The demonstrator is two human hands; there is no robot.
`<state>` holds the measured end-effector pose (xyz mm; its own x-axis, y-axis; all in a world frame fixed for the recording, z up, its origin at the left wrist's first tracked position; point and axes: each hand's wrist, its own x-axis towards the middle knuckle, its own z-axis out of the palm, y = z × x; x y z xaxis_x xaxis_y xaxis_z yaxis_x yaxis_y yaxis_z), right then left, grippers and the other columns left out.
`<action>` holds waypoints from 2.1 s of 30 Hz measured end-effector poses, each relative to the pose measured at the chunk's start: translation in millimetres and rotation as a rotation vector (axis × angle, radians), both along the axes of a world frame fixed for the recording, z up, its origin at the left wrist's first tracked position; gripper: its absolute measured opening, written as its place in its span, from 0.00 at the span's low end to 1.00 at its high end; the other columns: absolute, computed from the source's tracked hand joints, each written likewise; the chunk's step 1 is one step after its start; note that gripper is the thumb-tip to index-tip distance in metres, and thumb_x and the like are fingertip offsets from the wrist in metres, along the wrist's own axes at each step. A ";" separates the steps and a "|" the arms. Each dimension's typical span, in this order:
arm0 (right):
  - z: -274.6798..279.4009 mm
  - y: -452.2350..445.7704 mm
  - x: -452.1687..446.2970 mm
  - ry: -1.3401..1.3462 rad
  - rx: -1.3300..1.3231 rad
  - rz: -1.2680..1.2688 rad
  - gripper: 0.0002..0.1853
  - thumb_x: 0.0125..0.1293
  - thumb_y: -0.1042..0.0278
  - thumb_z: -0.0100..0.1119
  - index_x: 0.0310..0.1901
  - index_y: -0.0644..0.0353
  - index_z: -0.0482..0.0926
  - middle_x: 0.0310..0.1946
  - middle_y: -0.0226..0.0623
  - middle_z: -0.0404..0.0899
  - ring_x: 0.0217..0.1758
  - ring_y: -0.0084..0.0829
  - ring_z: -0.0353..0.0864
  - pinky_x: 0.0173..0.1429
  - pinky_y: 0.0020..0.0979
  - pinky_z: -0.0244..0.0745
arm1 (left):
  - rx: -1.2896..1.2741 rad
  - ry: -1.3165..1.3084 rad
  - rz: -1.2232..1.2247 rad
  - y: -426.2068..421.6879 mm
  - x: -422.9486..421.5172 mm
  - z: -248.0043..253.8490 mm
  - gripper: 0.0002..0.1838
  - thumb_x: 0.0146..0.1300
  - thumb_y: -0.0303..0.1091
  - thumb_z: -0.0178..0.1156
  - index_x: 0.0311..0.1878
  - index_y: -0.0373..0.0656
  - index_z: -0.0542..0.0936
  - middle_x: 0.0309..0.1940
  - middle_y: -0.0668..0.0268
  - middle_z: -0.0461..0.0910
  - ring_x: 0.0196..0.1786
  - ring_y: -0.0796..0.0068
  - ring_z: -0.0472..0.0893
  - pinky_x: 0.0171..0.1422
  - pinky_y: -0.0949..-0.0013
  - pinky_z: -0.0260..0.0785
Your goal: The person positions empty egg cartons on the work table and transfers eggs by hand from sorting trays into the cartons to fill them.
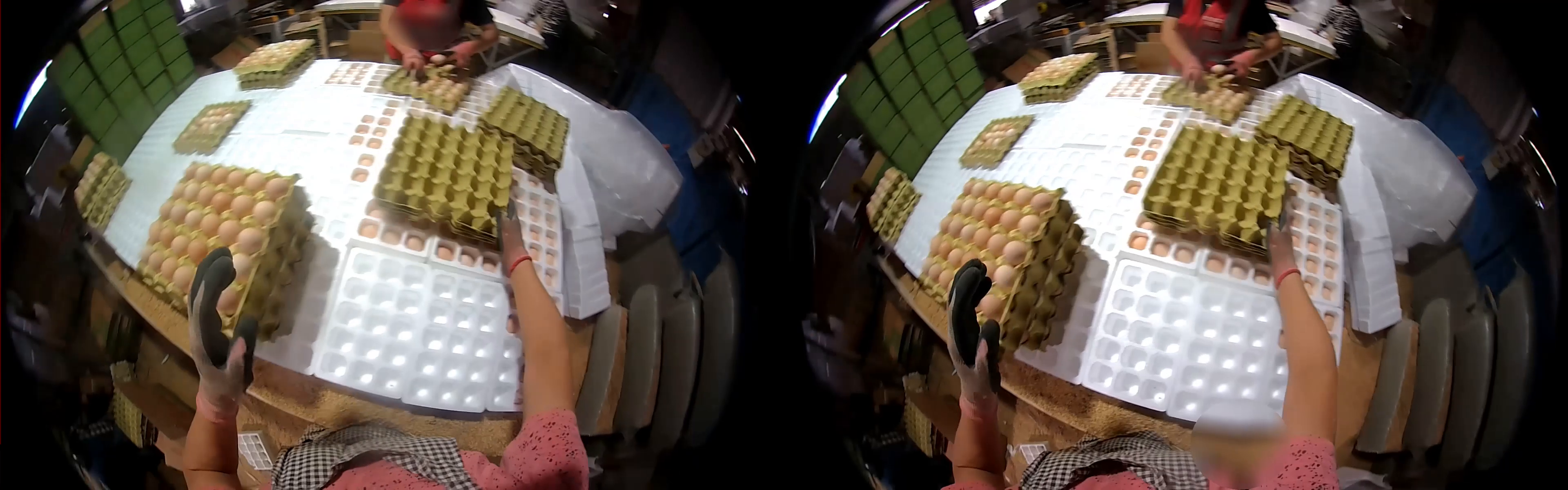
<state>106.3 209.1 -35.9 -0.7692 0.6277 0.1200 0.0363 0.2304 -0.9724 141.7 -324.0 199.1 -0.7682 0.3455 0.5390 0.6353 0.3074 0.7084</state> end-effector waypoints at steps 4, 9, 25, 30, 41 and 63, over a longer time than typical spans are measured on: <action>8.1 -1.8 -4.0 -0.173 0.321 -0.118 0.28 0.70 0.64 0.56 0.70 0.61 0.64 0.65 0.51 0.67 0.66 0.47 0.68 0.69 0.40 0.65 | 0.309 -0.136 0.212 -93.7 -4.0 -9.5 0.29 0.70 0.35 0.52 0.72 0.36 0.65 0.71 0.59 0.67 0.72 0.65 0.67 0.76 0.60 0.56; 83.2 -162.5 65.6 0.075 0.843 -0.079 0.30 0.66 0.63 0.61 0.69 0.59 0.67 0.70 0.56 0.62 0.73 0.55 0.61 0.74 0.48 0.59 | 0.079 0.124 0.141 -168.9 -5.5 -65.3 0.23 0.70 0.38 0.51 0.65 0.39 0.71 0.61 0.55 0.74 0.59 0.62 0.77 0.61 0.56 0.71; -18.9 -323.4 214.2 -0.926 0.919 -0.384 0.37 0.72 0.42 0.47 0.74 0.57 0.58 0.74 0.56 0.57 0.76 0.57 0.56 0.78 0.54 0.46 | -0.651 0.437 -0.830 -29.3 -18.6 -251.4 0.28 0.69 0.41 0.45 0.73 0.55 0.67 0.74 0.60 0.64 0.75 0.57 0.63 0.81 0.48 0.46; 9.5 -243.4 269.5 -1.123 0.718 -0.967 0.34 0.76 0.41 0.40 0.74 0.54 0.59 0.76 0.51 0.54 0.76 0.50 0.56 0.78 0.49 0.49 | -0.596 0.355 -0.875 -31.7 -20.8 -240.0 0.30 0.69 0.48 0.49 0.73 0.52 0.65 0.74 0.52 0.62 0.76 0.52 0.62 0.80 0.46 0.45; -33.0 -182.3 269.0 -1.337 0.334 -0.692 0.45 0.70 0.27 0.38 0.78 0.51 0.50 0.79 0.53 0.42 0.81 0.58 0.40 0.79 0.57 0.37 | -0.431 0.341 -0.916 -37.5 -9.4 -209.5 0.30 0.62 0.48 0.58 0.64 0.42 0.73 0.67 0.47 0.69 0.71 0.47 0.66 0.78 0.47 0.54; 227.4 -452.7 -10.8 -0.317 0.970 0.436 0.32 0.52 0.46 0.74 0.53 0.50 0.71 0.46 0.43 0.74 0.35 0.42 0.84 0.36 0.40 0.81 | 0.149 -0.668 -0.694 -144.7 -199.6 24.6 0.21 0.60 0.32 0.65 0.57 0.38 0.76 0.47 0.64 0.77 0.50 0.72 0.78 0.54 0.67 0.73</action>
<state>95.5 -243.6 191.5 -0.9841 0.0422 0.1722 -0.0180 0.9424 -0.3339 -57.8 -468.8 223.8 -0.5831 0.8001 0.1409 0.0945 -0.1055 0.9899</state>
